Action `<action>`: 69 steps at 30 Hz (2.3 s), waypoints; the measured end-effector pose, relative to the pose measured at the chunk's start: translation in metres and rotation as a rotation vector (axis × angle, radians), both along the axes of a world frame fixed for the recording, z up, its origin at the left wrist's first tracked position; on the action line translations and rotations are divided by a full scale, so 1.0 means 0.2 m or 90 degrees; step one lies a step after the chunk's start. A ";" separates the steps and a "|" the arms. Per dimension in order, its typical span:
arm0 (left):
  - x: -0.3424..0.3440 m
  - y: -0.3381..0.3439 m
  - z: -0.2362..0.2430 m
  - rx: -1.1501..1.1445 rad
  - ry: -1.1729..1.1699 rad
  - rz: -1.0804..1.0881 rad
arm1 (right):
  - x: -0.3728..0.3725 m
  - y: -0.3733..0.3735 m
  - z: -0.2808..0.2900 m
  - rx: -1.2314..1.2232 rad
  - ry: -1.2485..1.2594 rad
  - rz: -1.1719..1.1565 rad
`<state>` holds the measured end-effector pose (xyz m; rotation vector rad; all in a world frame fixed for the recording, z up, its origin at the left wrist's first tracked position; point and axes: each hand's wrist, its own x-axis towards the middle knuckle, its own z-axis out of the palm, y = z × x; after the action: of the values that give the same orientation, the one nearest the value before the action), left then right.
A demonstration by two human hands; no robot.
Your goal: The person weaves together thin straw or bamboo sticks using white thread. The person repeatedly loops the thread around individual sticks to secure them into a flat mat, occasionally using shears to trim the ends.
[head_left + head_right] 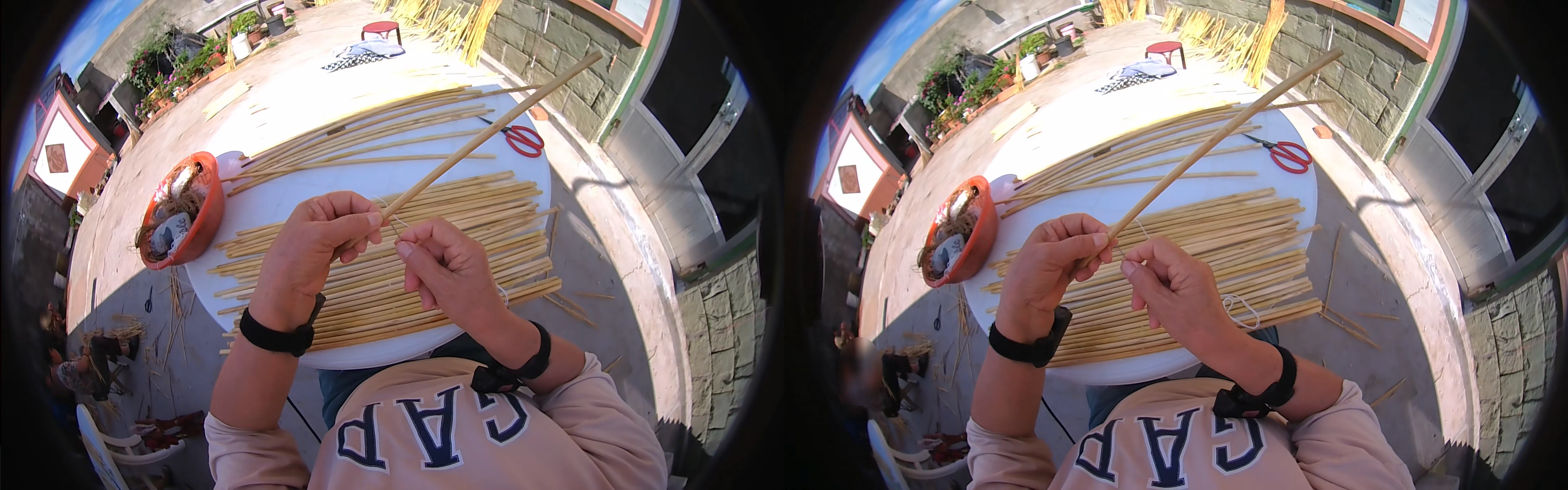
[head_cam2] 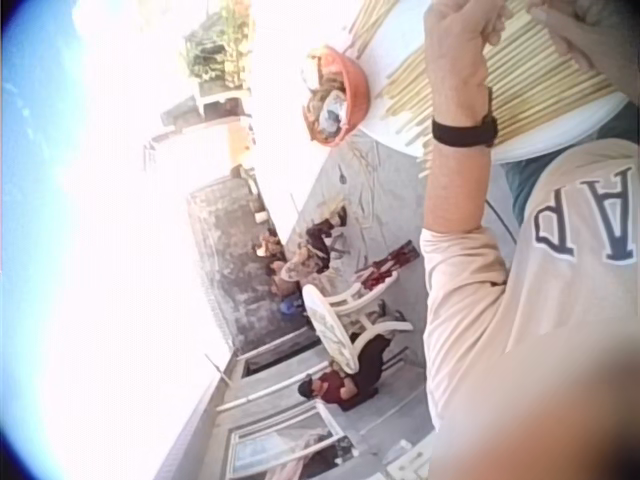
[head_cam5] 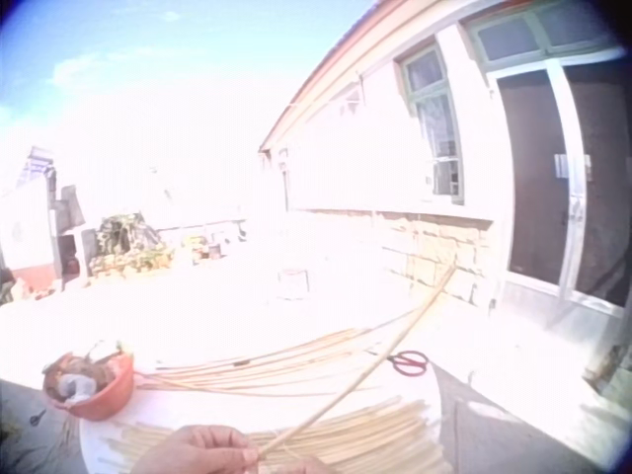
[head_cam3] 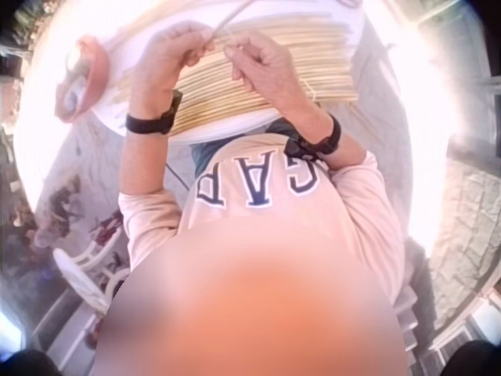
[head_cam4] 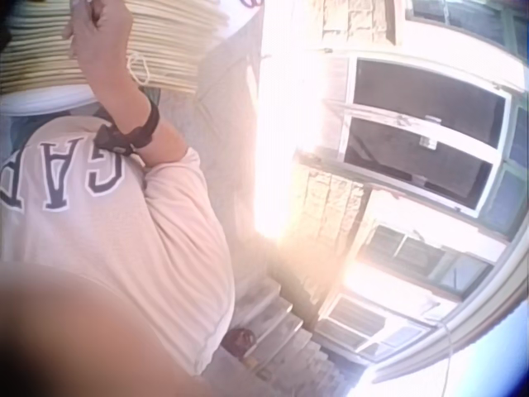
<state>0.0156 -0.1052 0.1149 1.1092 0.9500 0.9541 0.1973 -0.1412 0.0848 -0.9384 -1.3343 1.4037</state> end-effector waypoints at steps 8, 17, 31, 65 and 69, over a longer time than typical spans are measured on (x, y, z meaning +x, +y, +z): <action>0.02 -0.02 0.01 0.003 0.009 0.021 | 0.00 0.01 0.00 -0.021 0.006 0.008; 0.01 -0.01 -0.01 0.018 0.027 0.027 | 0.00 0.00 -0.01 -0.020 0.003 0.006; 0.05 -0.05 0.00 0.098 0.089 0.065 | 0.01 -0.01 0.00 -0.043 0.010 0.008; 0.17 -0.23 -0.05 0.463 0.332 0.218 | 0.04 -0.08 -0.15 0.046 0.068 0.006; 0.17 -0.23 -0.04 0.479 0.352 0.212 | 0.05 -0.07 -0.17 0.061 0.075 0.003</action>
<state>0.0496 -0.1521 0.1064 1.9576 1.2891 1.3684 0.2064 -0.1560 0.0516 -0.7783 -1.3048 1.3653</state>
